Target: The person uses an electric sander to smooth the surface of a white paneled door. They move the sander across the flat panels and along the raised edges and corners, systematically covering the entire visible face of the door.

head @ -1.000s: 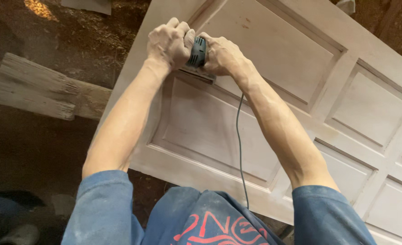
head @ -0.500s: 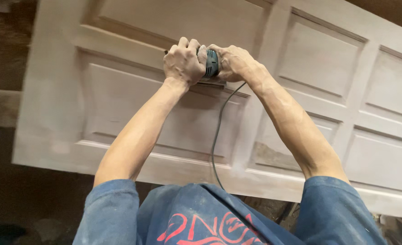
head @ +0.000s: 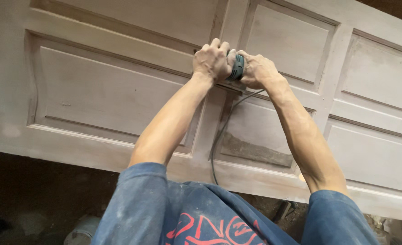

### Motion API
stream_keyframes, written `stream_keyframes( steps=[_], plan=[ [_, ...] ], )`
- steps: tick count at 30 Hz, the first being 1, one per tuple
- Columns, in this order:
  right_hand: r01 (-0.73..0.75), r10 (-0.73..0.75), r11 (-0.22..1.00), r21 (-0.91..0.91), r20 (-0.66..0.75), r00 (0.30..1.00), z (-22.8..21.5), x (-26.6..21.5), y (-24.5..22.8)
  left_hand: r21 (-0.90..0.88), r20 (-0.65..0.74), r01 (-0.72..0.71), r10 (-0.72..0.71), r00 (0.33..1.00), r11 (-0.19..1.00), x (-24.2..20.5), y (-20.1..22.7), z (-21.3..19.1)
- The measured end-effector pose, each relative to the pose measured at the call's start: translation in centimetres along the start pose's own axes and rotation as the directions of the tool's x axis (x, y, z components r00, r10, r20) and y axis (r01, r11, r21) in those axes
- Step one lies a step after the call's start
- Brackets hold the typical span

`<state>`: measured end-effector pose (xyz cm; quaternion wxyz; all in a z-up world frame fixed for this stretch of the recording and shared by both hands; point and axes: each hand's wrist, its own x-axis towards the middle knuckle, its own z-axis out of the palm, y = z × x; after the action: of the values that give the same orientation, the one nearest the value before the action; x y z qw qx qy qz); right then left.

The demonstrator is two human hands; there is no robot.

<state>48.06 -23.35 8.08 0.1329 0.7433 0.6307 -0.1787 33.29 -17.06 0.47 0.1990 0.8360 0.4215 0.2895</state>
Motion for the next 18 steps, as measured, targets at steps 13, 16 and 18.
stream_keyframes(
  steps=[13, 16, 18],
  plan=[
    [-0.097, 0.116, 0.883, 0.458, -0.012, 0.993, 2.2, -3.2, -1.7, -0.054, 0.251, -0.208, 0.215, 0.944, 0.977, 3.1, 0.3, 0.7],
    [-0.228, 0.293, 0.693, 0.684, 0.022, 0.956, 4.2, -5.7, -4.6, -0.098, 0.328, -0.212, 0.233, 0.915, 0.972, 2.4, 0.5, -0.2],
    [-0.232, 0.388, 0.64, 0.732, -0.047, 0.921, 5.7, -7.1, -6.9, -0.158, 0.383, -0.192, 0.239, 0.892, 0.969, 1.4, 0.4, -1.1]
  ],
)
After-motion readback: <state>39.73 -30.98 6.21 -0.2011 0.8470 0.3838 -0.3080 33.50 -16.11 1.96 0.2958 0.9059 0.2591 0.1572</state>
